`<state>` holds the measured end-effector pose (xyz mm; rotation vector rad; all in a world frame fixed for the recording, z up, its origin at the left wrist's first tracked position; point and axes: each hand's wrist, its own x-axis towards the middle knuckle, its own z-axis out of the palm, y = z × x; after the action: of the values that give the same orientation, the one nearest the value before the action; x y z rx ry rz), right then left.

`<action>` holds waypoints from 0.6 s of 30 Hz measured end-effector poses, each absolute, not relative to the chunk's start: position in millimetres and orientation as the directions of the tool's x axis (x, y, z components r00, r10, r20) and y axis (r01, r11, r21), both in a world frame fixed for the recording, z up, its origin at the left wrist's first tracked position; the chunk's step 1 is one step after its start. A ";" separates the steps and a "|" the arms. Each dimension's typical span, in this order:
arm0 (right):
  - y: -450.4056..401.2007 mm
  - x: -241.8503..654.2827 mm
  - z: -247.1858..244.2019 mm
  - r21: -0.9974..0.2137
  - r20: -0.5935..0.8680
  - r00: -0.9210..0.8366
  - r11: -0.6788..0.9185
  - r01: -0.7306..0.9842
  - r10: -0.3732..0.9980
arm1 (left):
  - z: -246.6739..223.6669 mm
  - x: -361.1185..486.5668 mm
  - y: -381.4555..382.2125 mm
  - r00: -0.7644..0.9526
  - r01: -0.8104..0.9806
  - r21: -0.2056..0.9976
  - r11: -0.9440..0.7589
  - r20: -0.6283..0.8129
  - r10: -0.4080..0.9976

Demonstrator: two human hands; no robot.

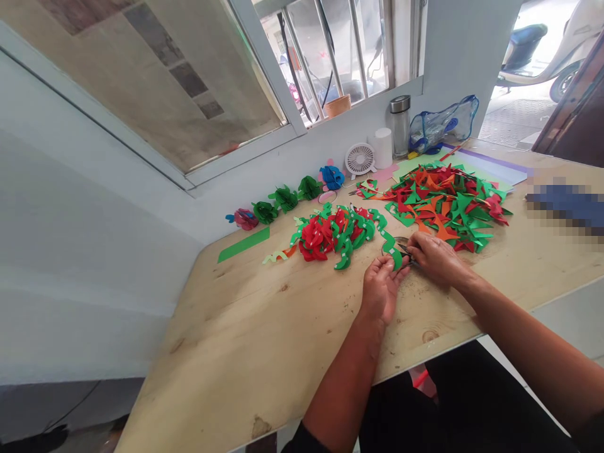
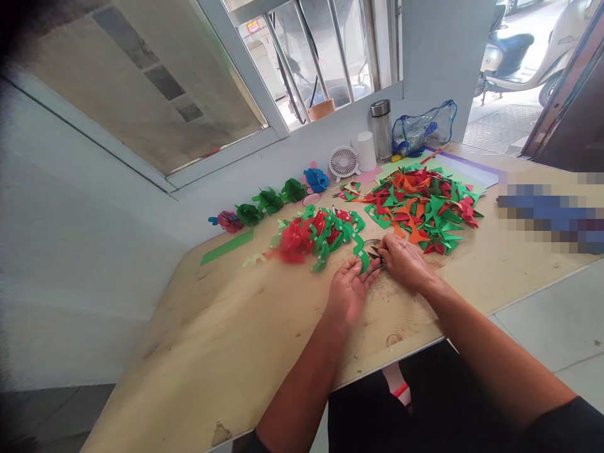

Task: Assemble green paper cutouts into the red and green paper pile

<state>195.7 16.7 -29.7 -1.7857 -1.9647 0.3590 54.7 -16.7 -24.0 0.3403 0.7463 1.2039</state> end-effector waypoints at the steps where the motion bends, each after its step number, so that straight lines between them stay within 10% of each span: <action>1: 16.8 195.6 -29.5 -0.489 0.163 -0.052 0.127 0.863 0.985 | -23.4 54.4 -16.6 0.161 -0.715 0.605 0.350 -0.345 0.925; 18: 14.2 191.8 -22.9 -0.700 0.154 -0.123 0.196 0.687 0.980 | -20.6 45.5 -13.1 0.212 -0.623 0.668 0.408 -0.358 0.909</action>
<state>191.8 14.2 -22.9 -1.5529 -1.8784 0.6333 45.5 -13.1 -20.6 0.4242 0.8044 1.1092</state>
